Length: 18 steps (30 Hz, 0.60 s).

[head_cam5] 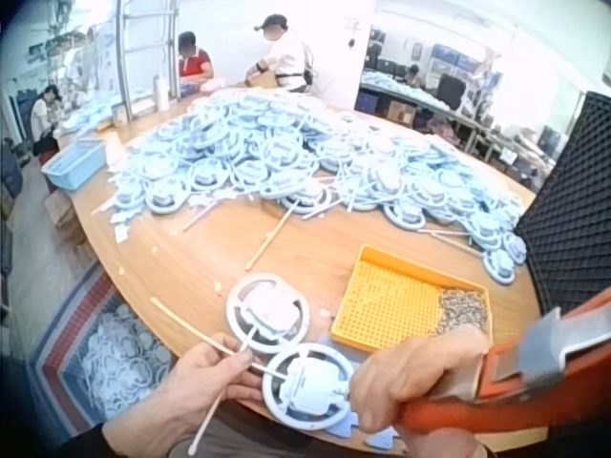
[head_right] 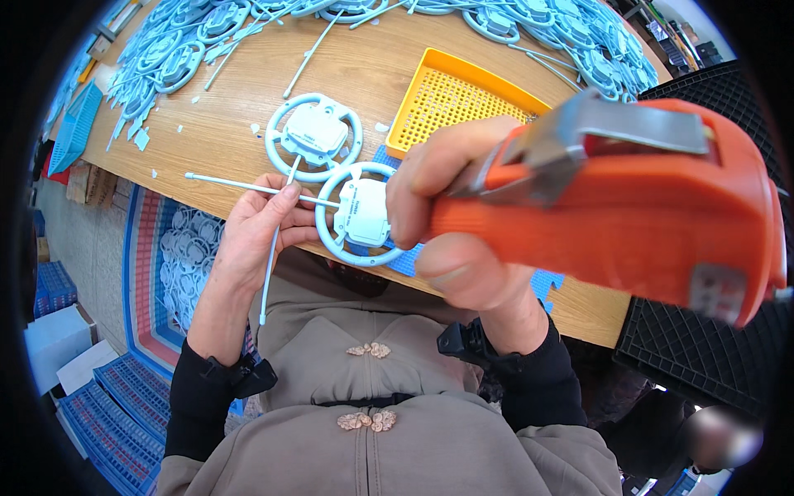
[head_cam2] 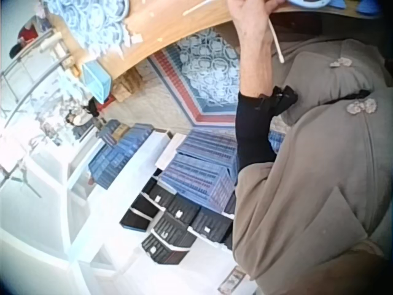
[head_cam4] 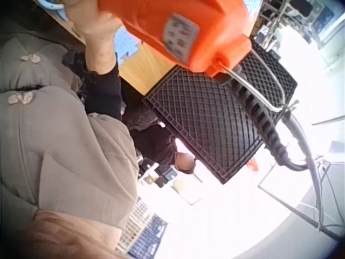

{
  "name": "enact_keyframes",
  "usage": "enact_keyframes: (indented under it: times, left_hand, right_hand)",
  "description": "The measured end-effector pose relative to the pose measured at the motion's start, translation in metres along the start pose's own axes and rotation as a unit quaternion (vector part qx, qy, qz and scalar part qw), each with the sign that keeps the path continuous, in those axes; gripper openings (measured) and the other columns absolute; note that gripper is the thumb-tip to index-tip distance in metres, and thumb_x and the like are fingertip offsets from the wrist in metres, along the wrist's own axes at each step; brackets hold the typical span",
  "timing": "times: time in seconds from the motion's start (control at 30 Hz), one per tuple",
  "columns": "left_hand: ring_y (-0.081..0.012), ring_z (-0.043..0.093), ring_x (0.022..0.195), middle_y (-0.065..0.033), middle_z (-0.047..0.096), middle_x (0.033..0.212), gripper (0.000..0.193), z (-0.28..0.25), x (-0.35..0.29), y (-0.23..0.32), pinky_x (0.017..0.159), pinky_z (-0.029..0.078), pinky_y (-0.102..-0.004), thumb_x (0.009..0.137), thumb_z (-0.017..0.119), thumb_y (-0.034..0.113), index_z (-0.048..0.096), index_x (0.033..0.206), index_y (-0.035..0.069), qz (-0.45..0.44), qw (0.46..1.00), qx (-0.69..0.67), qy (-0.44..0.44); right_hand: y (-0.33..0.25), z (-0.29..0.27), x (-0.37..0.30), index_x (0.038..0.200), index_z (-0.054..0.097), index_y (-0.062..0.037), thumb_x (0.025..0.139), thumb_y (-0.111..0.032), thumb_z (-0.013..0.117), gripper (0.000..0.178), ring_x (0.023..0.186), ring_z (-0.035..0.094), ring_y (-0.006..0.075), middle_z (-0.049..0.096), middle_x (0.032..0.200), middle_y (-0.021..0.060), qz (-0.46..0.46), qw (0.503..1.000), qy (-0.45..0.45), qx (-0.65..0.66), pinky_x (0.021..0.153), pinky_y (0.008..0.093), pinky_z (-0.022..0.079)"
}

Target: Assembling circular blue plastic components using an electric screwdriver.

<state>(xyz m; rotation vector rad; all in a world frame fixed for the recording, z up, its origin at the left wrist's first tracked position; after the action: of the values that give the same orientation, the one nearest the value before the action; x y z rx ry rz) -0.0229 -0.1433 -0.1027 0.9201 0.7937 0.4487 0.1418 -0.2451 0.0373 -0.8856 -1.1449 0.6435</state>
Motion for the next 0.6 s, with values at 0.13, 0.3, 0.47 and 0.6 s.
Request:
enact_keyframes:
  times: [0.13, 0.3, 0.47, 0.6]
  left_hand:
    - [-0.0237, 0.069, 0.087, -0.0154, 0.062, 0.098, 0.021, 0.004, -0.002, 0.0, 0.072, 0.059, -0.0312, 0.099, 0.051, 0.018, 0.045, 0.105, -0.001, -0.005, 1.0, -0.015, -0.005]
    - [-0.025, 0.069, 0.087, -0.0149, 0.062, 0.098, 0.019, 0.004, 0.0, 0.003, 0.073, 0.059, -0.0335, 0.099, 0.05, 0.018, 0.046, 0.103, 0.0, -0.002, 1.0, -0.01, -0.01]
    - [-0.0257, 0.068, 0.088, -0.0156, 0.061, 0.103, 0.02, -0.01, -0.005, 0.006, 0.073, 0.059, -0.0349, 0.099, 0.05, 0.018, 0.047, 0.108, 0.001, 0.013, 1.0, 0.027, 0.007]
    - [-0.0265, 0.066, 0.098, -0.0175, 0.061, 0.116, 0.03, -0.048, -0.049, 0.009, 0.079, 0.058, -0.0385, 0.097, 0.05, 0.015, 0.047, 0.123, 0.001, 0.101, 0.993, -0.027, 0.062]
  right_hand:
    - [0.001, 0.006, -0.004, 0.099, 0.047, -0.0086, 0.08, -0.061, 0.064, 0.058, 0.055, 0.052, 0.0138, 0.054, 0.068, 0.0028, -0.035, 0.998, -0.051, -0.001, 0.053, 0.0291, 0.045]
    - [0.003, 0.007, 0.002, 0.097, 0.049, -0.0086, 0.082, -0.057, 0.066, 0.054, 0.054, 0.051, 0.0137, 0.054, 0.066, 0.0027, 0.0, 0.993, -0.095, -0.071, 0.052, 0.0284, 0.044]
    - [0.007, 0.005, 0.005, 0.098, 0.049, -0.0074, 0.083, -0.056, 0.065, 0.053, 0.054, 0.05, 0.0134, 0.053, 0.066, 0.0025, 0.019, 0.999, -0.001, -0.044, 0.051, 0.029, 0.042]
    - [0.007, -0.043, -0.004, 0.1, 0.048, -0.0101, 0.083, -0.059, 0.063, 0.053, 0.055, 0.049, 0.0141, 0.049, 0.067, 0.0014, 0.031, 0.994, 0.055, 0.087, 0.051, 0.029, 0.041]
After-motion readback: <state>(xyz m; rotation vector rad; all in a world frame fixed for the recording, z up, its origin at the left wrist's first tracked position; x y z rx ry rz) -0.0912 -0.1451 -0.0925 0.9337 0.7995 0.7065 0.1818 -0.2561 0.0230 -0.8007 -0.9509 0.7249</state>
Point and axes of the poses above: each hand's wrist, its own x-axis towards the middle knuckle, its own z-axis out of the palm, y = z × x, the point moved 7 cm from there along x, towards the middle knuckle
